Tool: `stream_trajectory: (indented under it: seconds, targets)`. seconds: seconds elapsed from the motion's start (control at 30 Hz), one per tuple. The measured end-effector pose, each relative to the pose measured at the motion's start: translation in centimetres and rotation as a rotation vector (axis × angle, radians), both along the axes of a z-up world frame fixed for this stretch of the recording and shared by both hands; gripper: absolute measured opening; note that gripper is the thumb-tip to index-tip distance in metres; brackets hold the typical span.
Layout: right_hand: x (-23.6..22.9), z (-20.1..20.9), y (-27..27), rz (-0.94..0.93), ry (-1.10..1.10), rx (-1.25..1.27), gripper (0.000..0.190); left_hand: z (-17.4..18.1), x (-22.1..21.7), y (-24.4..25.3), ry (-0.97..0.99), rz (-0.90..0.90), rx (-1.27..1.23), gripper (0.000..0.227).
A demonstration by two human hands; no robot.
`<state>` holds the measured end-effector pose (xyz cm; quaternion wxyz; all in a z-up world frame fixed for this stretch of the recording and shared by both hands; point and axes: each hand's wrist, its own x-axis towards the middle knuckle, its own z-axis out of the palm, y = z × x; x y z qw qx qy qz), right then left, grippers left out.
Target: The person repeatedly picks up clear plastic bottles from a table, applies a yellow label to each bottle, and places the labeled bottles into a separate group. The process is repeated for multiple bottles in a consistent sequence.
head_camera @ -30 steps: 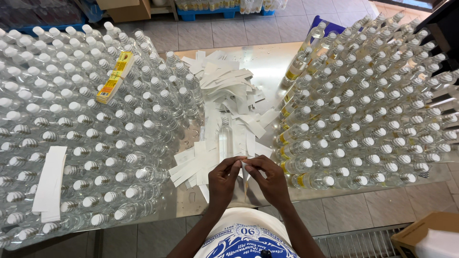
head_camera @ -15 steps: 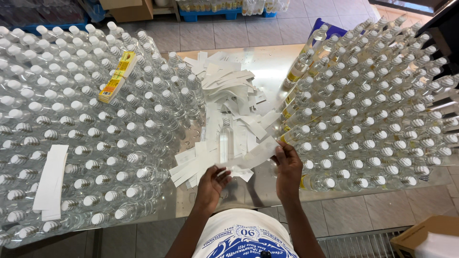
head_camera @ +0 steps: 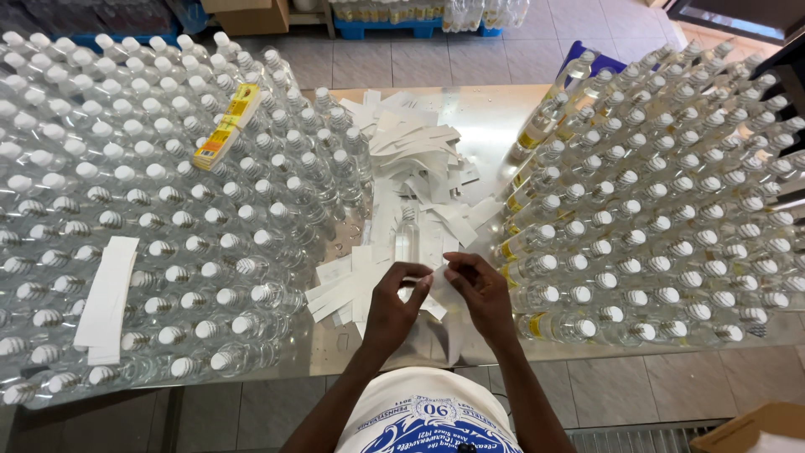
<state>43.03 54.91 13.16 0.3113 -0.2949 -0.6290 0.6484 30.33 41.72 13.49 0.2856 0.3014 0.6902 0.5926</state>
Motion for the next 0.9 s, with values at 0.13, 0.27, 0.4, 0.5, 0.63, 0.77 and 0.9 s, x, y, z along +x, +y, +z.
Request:
stream_trajectory:
  seconds: [0.13,0.27,0.4,0.5,0.63,0.77,0.9]
  targets:
    - [-0.3,0.2,-0.4,-0.017,0.012,0.022,0.027,-1.7,0.1,-0.1,-0.144,0.011,-0.043,0.024]
    - [0.0,-1.1,-1.1,-0.118,-0.152,0.539,0.015,-1.2,0.5,0.0,-0.415,0.058,0.035,0.028]
    - [0.0,-1.3,-2.4,-0.042,-0.198,0.519,0.025,-1.3,1.0,0.4,-0.578,0.093,0.126,0.029]
    - [-0.1,-0.6,-2.2,-0.019,-0.173,0.342,0.024,-0.9,1.1,0.2,-0.586,0.093,0.14,0.03]
    - [0.3,-2.3,-1.3,-0.022,-0.235,0.146,0.027,-2.2,1.2,0.0,-0.588,0.082,0.129,0.027]
    - [0.2,-3.5,-0.2,-0.099,-0.228,0.064,0.021,-3.4,0.9,0.2,-0.573,0.129,0.143,0.025]
    - [0.4,-7.9,2.2,-0.284,-0.268,0.025,0.018,-2.9,-0.2,-0.9,-0.58,0.288,0.259,0.018]
